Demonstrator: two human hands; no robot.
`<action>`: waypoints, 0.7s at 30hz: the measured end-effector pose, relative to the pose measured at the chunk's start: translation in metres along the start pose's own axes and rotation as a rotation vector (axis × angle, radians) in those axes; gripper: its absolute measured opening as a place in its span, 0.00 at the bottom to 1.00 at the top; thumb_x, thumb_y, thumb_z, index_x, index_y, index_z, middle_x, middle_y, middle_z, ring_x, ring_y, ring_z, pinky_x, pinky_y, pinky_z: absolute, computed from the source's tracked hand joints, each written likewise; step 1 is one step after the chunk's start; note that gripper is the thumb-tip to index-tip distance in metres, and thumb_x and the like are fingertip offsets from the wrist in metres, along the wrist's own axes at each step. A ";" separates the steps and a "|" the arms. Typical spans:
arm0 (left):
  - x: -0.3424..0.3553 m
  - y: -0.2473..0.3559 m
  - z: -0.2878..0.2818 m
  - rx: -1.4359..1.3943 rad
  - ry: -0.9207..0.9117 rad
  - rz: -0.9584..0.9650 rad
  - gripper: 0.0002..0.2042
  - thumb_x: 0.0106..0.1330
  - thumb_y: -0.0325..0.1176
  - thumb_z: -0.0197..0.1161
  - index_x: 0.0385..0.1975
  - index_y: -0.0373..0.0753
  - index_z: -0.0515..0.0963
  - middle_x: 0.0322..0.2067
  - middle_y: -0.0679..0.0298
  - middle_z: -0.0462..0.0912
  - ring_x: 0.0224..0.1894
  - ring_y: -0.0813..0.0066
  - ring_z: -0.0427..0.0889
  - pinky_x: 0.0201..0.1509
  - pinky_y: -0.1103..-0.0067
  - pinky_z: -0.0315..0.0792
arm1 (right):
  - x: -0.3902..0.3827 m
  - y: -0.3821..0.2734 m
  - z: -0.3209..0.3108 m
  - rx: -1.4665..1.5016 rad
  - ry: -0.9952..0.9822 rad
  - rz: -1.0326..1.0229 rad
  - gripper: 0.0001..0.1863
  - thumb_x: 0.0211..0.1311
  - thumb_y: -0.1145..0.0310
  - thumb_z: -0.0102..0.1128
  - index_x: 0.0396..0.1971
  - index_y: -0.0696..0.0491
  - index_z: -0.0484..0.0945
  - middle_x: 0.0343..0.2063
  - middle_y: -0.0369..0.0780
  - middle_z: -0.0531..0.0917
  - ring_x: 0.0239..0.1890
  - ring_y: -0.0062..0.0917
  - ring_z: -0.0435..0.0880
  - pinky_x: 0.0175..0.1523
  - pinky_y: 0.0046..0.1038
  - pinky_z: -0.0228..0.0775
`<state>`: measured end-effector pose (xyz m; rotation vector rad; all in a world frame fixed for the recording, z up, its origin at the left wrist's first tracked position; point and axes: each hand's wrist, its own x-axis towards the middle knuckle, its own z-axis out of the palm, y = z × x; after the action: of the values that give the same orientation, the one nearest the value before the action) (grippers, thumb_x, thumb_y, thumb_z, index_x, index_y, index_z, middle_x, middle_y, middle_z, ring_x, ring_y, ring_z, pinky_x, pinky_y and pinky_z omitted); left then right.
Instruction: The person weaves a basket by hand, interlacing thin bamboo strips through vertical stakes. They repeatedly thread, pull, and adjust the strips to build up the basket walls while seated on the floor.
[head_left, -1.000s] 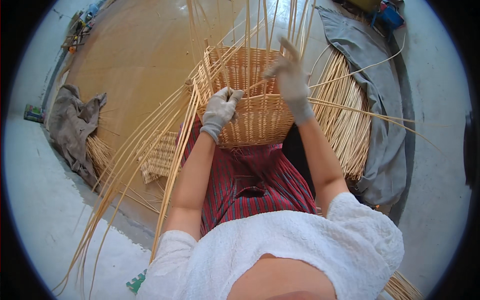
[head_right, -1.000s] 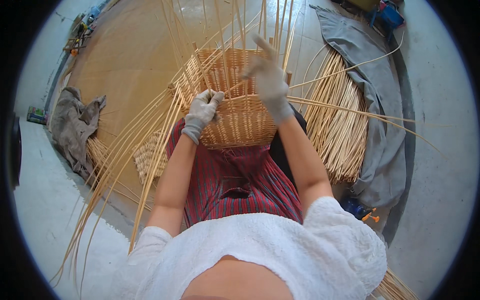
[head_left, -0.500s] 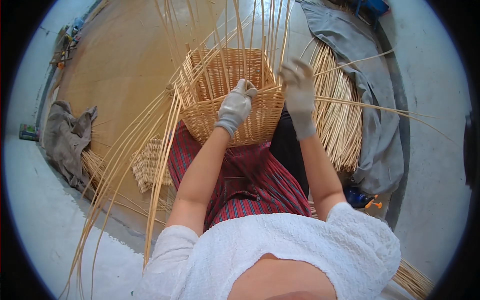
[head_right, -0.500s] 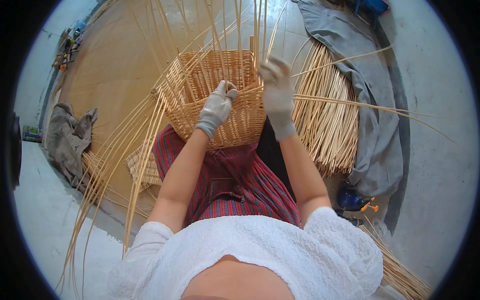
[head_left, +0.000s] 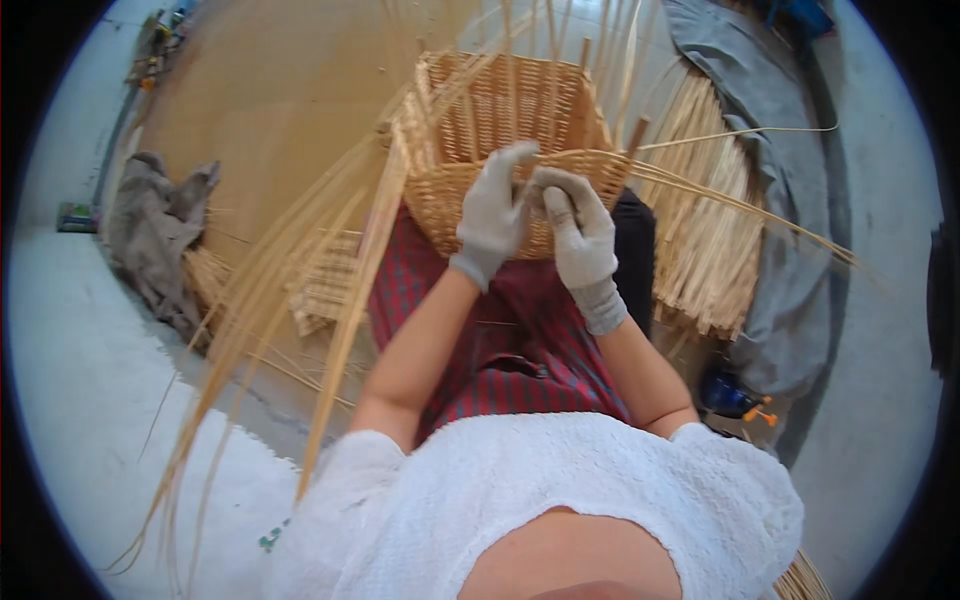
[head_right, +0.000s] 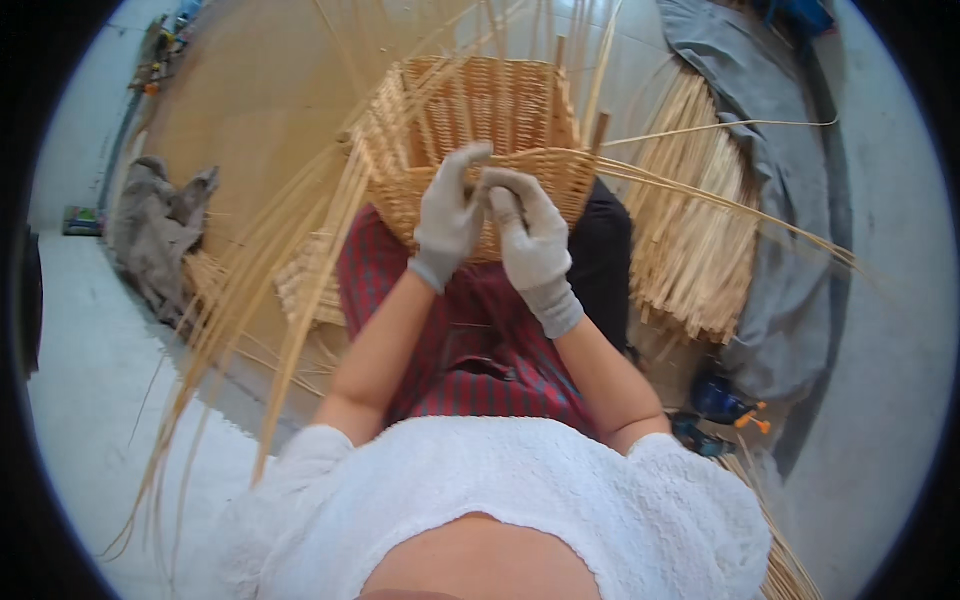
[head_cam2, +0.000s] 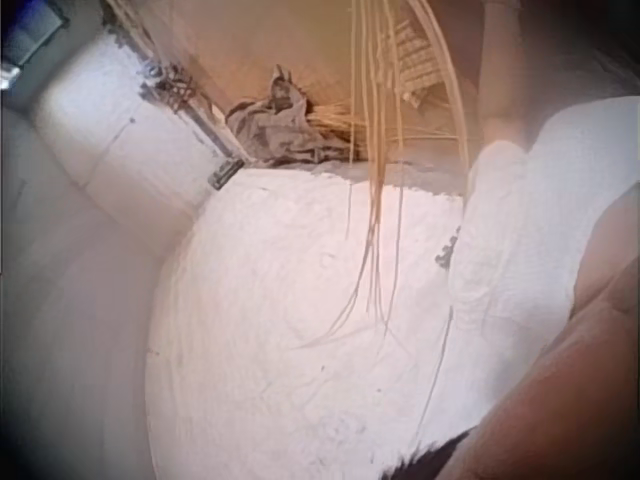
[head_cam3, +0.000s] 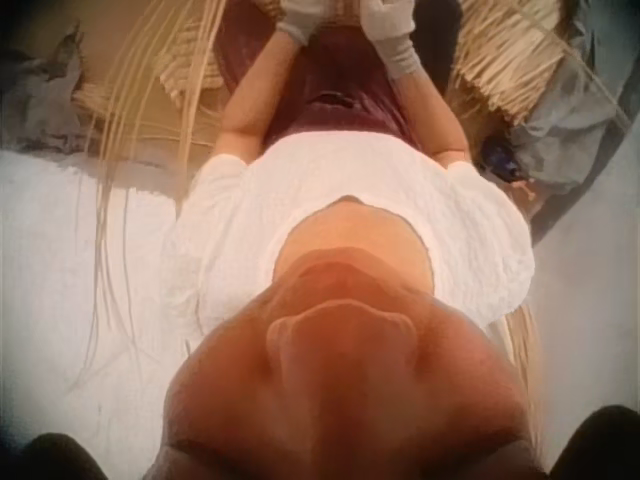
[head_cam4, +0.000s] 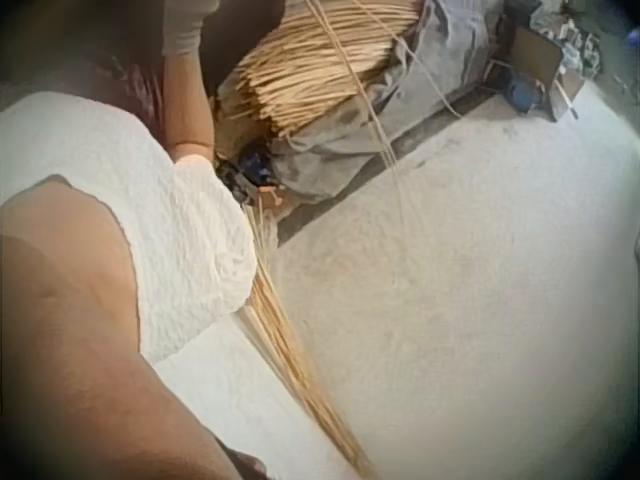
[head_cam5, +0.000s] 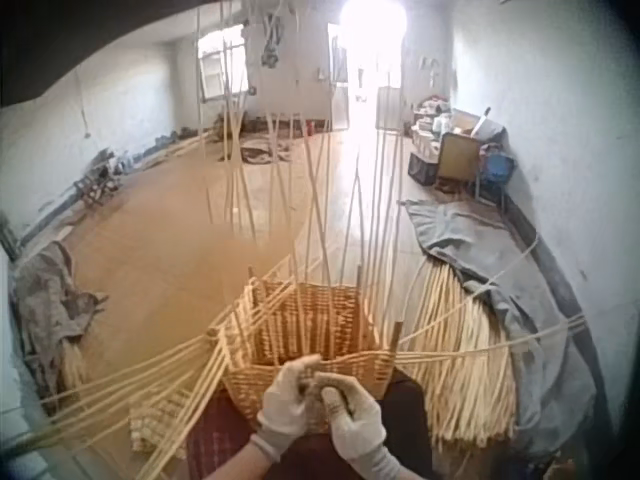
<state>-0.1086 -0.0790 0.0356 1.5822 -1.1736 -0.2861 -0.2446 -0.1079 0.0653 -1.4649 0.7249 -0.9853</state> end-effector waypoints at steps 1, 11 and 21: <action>-0.014 -0.003 -0.023 0.109 0.032 0.019 0.15 0.70 0.29 0.66 0.55 0.37 0.77 0.43 0.55 0.85 0.45 0.58 0.86 0.51 0.68 0.79 | 0.012 -0.007 0.026 0.093 -0.025 -0.009 0.16 0.77 0.75 0.53 0.59 0.59 0.78 0.51 0.42 0.85 0.54 0.21 0.83 0.56 0.25 0.78; -0.034 -0.079 -0.116 0.903 0.065 -0.174 0.27 0.58 0.42 0.76 0.56 0.38 0.80 0.50 0.51 0.82 0.50 0.48 0.82 0.54 0.57 0.75 | 0.159 0.042 0.164 -0.123 0.093 0.529 0.78 0.45 0.28 0.74 0.79 0.60 0.35 0.77 0.60 0.48 0.80 0.50 0.51 0.81 0.43 0.49; -0.034 -0.092 -0.113 0.633 0.125 -0.187 0.20 0.54 0.37 0.80 0.44 0.37 0.83 0.33 0.55 0.86 0.36 0.51 0.85 0.44 0.62 0.79 | 0.153 0.042 0.168 -0.213 0.159 0.416 0.73 0.48 0.27 0.72 0.79 0.60 0.40 0.74 0.63 0.56 0.76 0.52 0.59 0.77 0.43 0.57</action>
<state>0.0027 0.0092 -0.0124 2.2312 -1.0743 0.0806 -0.0223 -0.1700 0.0541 -1.3482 1.2258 -0.7227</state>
